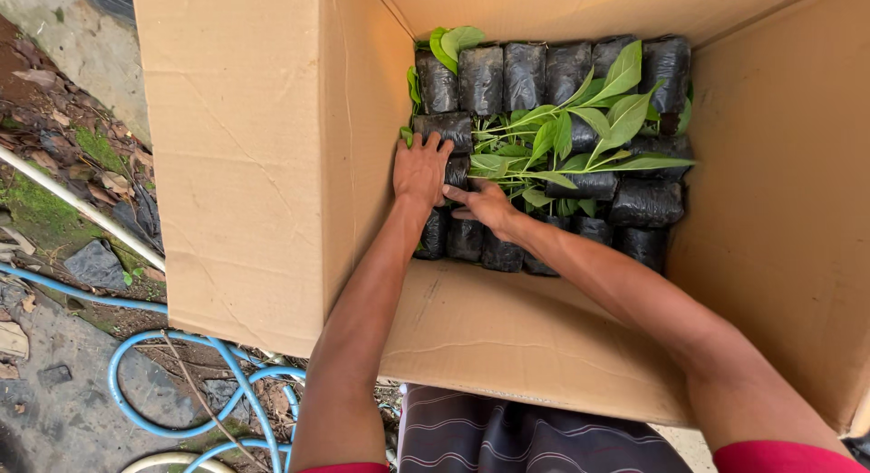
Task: The person places potted seedlings wrapped in black plastic into a cardboard box, arranging them in rows and adjusting their positions to fit. The person repeatedly reaches into a nearby white basket to retrieve more seedlings and continues filling the box.
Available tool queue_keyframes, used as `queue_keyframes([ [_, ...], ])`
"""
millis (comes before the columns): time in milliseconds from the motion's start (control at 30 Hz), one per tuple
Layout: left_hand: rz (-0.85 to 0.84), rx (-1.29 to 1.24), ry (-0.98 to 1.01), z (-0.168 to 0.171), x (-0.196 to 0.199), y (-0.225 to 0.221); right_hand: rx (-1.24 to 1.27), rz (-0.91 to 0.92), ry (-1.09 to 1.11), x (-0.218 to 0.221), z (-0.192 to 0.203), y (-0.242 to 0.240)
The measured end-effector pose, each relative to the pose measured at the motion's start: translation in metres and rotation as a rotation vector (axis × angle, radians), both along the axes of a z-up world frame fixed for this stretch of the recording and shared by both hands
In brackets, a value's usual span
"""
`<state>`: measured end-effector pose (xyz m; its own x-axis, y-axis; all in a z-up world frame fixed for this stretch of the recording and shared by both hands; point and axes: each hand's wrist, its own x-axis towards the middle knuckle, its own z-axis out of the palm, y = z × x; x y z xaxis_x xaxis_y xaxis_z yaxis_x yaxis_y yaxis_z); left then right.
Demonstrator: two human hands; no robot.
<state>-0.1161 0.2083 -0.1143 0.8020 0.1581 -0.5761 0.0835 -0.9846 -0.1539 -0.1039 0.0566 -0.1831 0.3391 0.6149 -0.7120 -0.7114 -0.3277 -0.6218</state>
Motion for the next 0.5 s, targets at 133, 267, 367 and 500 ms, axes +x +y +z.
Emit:
queue_keyframes([
  [133, -0.047, 0.075, 0.027, -0.007, 0.0, 0.0, -0.3, 0.349, -0.298, 0.016, 0.031, -0.016],
  [267, -0.177, 0.23, -0.098, -0.034, -0.01, -0.009, -0.389, 0.831, -0.974, 0.023, 0.056, -0.046],
  [367, -0.235, 0.258, -0.104, -0.051, -0.008, -0.011, -0.435, 1.149, -1.783, 0.039, 0.068, -0.061],
  [500, -0.163, 0.135, -0.051, -0.073, -0.018, -0.006, -0.6, 1.357, -1.825, 0.05, 0.064, -0.076],
])
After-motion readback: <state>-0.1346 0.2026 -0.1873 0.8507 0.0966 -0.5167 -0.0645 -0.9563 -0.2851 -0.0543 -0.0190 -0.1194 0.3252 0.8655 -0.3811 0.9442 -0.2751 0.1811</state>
